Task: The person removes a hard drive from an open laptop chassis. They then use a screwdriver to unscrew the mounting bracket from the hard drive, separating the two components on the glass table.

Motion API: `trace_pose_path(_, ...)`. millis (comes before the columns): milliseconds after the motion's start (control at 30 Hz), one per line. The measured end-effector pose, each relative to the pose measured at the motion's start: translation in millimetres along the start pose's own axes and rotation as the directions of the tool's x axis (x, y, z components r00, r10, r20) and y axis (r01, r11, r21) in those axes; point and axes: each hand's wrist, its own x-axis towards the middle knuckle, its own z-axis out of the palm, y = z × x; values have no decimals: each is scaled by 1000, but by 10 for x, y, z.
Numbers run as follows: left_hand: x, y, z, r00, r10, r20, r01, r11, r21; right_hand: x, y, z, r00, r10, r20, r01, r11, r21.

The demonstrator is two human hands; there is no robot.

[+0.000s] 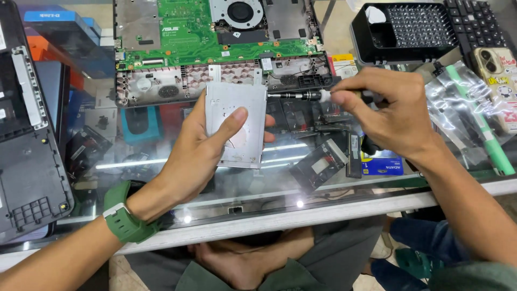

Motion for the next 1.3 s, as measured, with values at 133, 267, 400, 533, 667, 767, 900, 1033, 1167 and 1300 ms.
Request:
trace_pose_path(133,19,-5,3,999,-20,-25,19,1000,-19,13,-50,-26,998,61,-9,-60,994,87)
trace_pose_path(267,39,-40,-10,1000,-15,-19,15,999,-41,39,-89,-14,946,291,145,-311,941,137)
trace_pose_path(400,42,-34,-5,999,-40,-31,39,999,-34,18,-58,-22,986,160,39,-164,970,178)
trace_pose_path(533,39,-27,-13,999,-40,-12,40,999,-36,19,3,-38,905,391,169,-417,893,169)
trace_pose_path(667,37,-40,1,998,-64,-2,64,998,-18,41,-36,-174,964,219,149,-242,957,162)
trace_pose_path(767,59,-35,-1,998,-57,13,57,998,-42,55,-51,-200,983,160,89,-176,959,224)
trace_pose_path(900,61,-40,1,998,-64,5,64,997,-39,50,-29,-237,877,397,272,-466,843,269)
trace_pose_path(1033,58,-34,12,997,-72,-14,71,997,-36,50,-51,-211,952,248,181,-298,886,355)
trace_pose_path(1167,64,-29,2,998,-68,-5,68,997,-32,79,-87,-205,884,407,230,-467,777,421)
trace_pose_path(1300,61,-30,4,997,-77,-9,77,996,-33,69,-76,-216,935,289,205,-349,851,393)
